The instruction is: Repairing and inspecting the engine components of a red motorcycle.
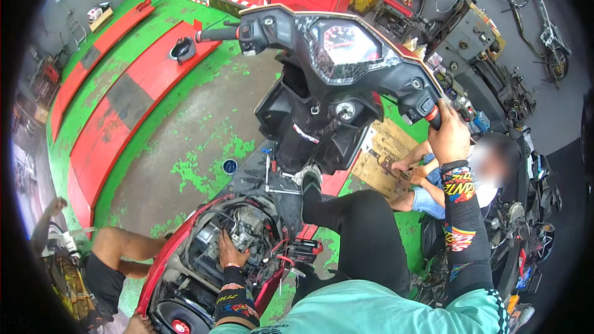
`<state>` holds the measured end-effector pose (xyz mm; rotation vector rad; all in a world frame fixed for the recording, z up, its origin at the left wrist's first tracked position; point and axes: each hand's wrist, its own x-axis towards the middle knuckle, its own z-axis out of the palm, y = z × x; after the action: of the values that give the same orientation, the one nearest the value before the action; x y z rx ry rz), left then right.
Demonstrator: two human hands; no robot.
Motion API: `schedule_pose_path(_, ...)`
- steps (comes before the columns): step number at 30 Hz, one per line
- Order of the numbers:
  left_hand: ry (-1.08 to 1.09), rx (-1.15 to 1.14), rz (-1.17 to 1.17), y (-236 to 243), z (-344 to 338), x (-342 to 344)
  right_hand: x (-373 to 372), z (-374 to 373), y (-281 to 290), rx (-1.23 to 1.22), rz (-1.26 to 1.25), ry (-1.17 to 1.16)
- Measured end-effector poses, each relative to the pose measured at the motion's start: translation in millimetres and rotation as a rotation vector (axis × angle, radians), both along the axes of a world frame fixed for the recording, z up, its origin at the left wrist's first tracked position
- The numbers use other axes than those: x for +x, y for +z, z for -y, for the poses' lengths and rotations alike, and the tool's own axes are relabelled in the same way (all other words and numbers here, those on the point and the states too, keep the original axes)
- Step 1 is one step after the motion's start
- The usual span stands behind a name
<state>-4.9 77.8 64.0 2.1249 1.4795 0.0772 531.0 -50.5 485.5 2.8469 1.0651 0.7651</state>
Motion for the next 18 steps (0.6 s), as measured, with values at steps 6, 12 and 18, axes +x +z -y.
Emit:
schedule_pose_path(6, -0.007, 0.003, 0.016, 0, -4, 1, 23, 6, 33, -0.040, -0.457, 0.094)
schedule_pose_path(12, -0.007, -0.031, -0.001, -1, -4, -2, 12, -3, 26, -0.018, -0.362, 0.053)
schedule_pose_path(18, -0.031, -0.008, 0.000, -1, -3, 0, 3, -4, 14, 0.016, -0.076, 0.066)
